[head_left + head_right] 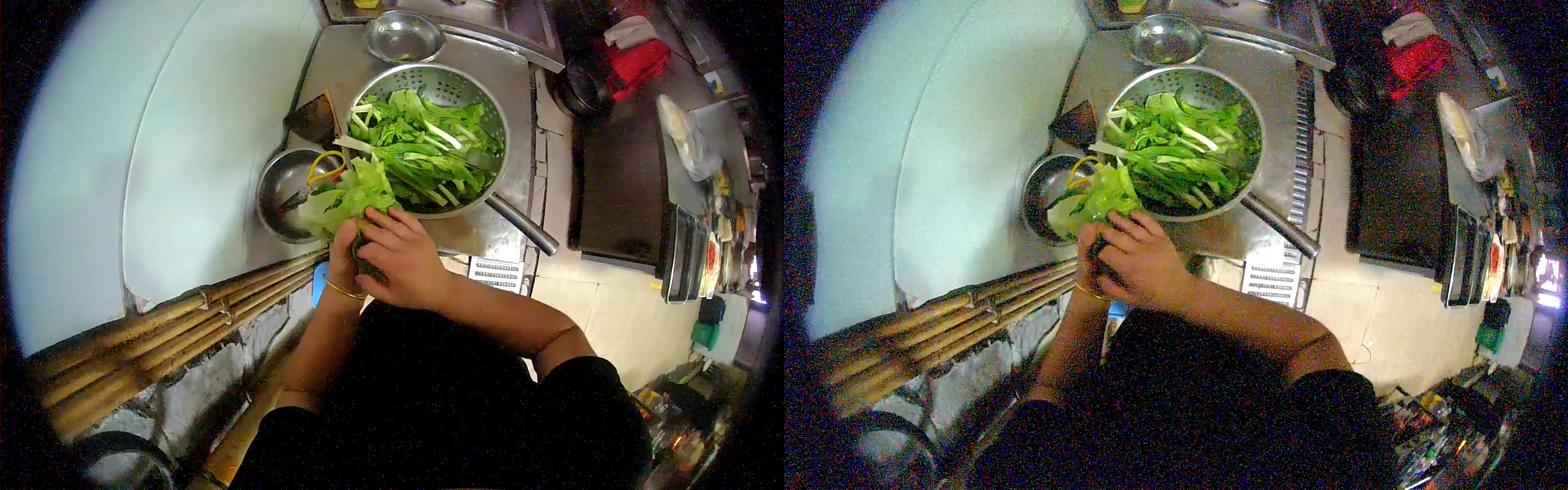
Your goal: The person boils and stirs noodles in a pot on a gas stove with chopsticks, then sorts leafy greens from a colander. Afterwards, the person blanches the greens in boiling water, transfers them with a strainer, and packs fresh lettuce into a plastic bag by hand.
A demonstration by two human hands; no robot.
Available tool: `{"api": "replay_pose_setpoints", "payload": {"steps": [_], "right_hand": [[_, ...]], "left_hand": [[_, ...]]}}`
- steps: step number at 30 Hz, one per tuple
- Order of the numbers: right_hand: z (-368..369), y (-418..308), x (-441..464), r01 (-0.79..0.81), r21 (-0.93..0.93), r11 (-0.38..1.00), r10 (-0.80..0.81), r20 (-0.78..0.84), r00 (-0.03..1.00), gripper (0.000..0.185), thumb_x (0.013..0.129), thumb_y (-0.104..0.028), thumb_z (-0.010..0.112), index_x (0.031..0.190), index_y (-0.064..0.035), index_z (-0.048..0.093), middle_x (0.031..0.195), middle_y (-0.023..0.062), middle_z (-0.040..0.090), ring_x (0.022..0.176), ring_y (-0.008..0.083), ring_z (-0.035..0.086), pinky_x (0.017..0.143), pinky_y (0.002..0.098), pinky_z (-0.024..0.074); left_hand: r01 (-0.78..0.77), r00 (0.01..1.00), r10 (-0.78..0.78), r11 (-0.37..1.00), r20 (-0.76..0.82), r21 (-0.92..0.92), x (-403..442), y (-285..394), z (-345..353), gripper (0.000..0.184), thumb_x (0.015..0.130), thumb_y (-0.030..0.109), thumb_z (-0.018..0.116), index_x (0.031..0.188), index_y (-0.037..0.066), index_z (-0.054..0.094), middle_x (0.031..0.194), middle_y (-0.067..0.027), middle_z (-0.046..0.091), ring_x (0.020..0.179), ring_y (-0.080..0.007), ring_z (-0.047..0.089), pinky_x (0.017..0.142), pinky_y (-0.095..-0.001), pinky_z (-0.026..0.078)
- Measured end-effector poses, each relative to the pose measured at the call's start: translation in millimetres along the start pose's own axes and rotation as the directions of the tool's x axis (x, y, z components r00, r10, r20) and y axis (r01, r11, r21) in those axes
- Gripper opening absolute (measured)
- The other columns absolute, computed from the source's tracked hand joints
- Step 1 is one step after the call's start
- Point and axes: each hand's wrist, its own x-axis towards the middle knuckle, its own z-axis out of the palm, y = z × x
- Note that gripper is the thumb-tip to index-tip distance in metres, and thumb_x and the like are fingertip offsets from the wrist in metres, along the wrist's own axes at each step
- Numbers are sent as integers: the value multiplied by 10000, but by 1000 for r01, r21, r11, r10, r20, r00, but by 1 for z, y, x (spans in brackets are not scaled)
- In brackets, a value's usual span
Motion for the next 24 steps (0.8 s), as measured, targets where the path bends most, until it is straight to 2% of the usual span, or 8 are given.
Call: {"api": "replay_pose_setpoints", "payload": {"steps": [6, 9, 11, 13, 16, 19, 23, 24], "right_hand": [[-19, 20, 10, 64, 94, 994, -60, -41, 997, 255, 757, -290, 649, 889, -73, 617, 1054, 113, 618, 982, 298, 587, 856, 422, 460], [-41, 78, 24, -99, 101, 990, 117, -193, 974, 242, 766, -241, 643, 912, -48, 633, 907, 116, 663, 778, 293, 643, 688, 376, 520], [-48, 136, 33, -336, 154, 929, 368, -291, 883, 269, 764, -231, 640, 957, -43, 635, 943, 148, 647, 820, 298, 631, 712, 371, 508], [-50, 191, 41, -464, -226, 856, 425, -202, 882, 447, 754, -290, 663, 1123, -54, 572, 1045, 143, 623, 920, 282, 612, 797, 395, 479], [-36, 233, 51, -190, -744, 641, 123, -145, 982, 658, 734, -351, 681, 1279, -71, 438, 1150, 124, 581, 1028, 282, 570, 885, 448, 423], [-25, 246, 61, -293, -749, 595, 536, 97, 839, 798, 710, -389, 692, 1352, -83, 330, 1217, 108, 548, 1081, 298, 544, 921, 490, 387], [-19, 260, 76, -419, -455, 786, 589, 341, 733, 721, 698, -379, 692, 1273, -28, 433, 1180, 146, 564, 1073, 326, 543, 939, 428, 401], [-17, 264, 71, -461, -292, 838, 535, 272, 800, 704, 682, -397, 696, 1246, -38, 474, 1178, 168, 568, 1104, 328, 528, 957, 380, 396]], "left_hand": [[101, 995, -100, 992, 15, -79, 18, 8, -29, 486, 846, 410, 517, 1177, 54, 511, 1083, -128, 604, 972, -285, 587, 884, -435, 459], [36, 999, -34, 998, 20, -58, 4, 16, -9, 460, 850, 325, 543, 1212, 45, 488, 1137, -129, 582, 995, -282, 584, 859, -416, 481], [18, 998, -13, 996, 55, -85, 6, 17, -21, 493, 846, 314, 545, 1246, 40, 459, 1155, -136, 575, 1011, -299, 580, 862, -430, 482], [0, 998, 7, 995, 70, -102, 6, 18, -17, 494, 842, 310, 549, 1246, 41, 459, 1153, -136, 576, 1017, -301, 578, 862, -438, 482], [-65, 998, 64, 996, -15, -66, 5, 11, -8, 543, 822, 389, 551, 1234, 44, 467, 1132, -139, 584, 994, -297, 583, 865, -448, 481], [-79, 997, 78, 992, -11, -98, 10, 6, -22, 558, 814, 384, 570, 1247, 51, 458, 1133, -146, 580, 992, -304, 582, 871, -450, 479], [30, 999, -36, 975, -23, -222, 32, -6, -36, 480, 833, 288, 550, 1239, 44, 473, 1142, -134, 585, 998, -288, 591, 863, -431, 485], [43, 999, -47, 976, -16, -215, 37, -10, -35, 477, 832, 284, 549, 1237, 44, 475, 1139, -134, 586, 995, -286, 592, 862, -430, 486]]}}
